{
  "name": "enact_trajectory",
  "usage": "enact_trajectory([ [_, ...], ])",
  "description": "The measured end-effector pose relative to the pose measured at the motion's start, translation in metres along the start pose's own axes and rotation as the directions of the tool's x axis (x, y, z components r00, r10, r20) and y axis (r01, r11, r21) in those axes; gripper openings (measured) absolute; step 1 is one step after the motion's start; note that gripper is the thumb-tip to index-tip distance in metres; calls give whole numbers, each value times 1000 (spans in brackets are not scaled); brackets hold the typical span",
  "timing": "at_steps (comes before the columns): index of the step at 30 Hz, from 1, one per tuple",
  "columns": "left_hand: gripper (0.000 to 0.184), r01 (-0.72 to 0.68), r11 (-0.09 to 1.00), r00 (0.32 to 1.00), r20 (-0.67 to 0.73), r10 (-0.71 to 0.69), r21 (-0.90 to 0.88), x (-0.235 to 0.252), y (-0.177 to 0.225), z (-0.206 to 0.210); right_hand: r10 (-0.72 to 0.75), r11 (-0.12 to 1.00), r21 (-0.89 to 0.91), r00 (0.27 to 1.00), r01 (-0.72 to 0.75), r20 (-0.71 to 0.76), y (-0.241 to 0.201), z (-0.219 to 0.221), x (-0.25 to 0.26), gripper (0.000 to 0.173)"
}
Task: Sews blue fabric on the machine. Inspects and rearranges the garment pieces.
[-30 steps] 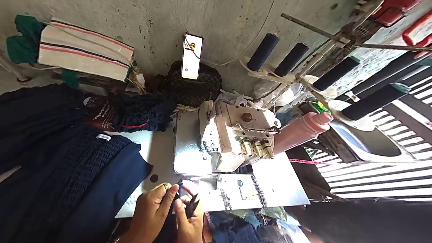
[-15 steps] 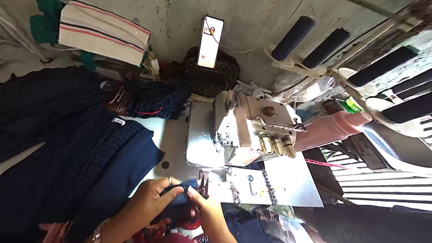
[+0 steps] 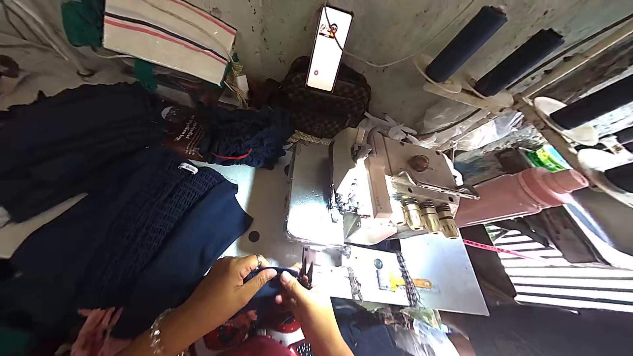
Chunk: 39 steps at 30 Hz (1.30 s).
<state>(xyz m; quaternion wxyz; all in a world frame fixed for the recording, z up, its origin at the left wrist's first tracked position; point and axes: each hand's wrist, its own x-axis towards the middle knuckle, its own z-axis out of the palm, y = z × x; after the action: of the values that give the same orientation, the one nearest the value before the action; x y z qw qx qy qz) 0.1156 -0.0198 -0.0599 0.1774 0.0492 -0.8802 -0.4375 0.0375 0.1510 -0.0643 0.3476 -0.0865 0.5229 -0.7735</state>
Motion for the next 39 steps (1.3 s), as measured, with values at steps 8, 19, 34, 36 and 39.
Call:
enact_trajectory([
  [8, 74, -37, 746, 996, -41, 86, 665, 17, -86, -43, 130, 948, 303, 987, -95, -98, -57, -26, -32, 29],
  [19, 27, -141, 900, 970, 238, 43, 413, 68, -66, -57, -105, 934, 311, 966, 177, -235, -82, -51, -44, 30],
  [34, 17, -183, 932, 806, 591, -39, 312, 88, -61, -85, -313, 883, 273, 912, 382, -264, -106, -55, -87, 24],
  [36, 18, -189, 948, 829, 559, 15, 255, 84, -50, -90, -302, 884, 268, 905, 384, -300, -105, -51, -88, 23],
  [39, 25, -264, 931, 852, 514, 102, 253, 75, -20, -96, -286, 886, 246, 883, 392, -373, -105, -49, -91, 29],
])
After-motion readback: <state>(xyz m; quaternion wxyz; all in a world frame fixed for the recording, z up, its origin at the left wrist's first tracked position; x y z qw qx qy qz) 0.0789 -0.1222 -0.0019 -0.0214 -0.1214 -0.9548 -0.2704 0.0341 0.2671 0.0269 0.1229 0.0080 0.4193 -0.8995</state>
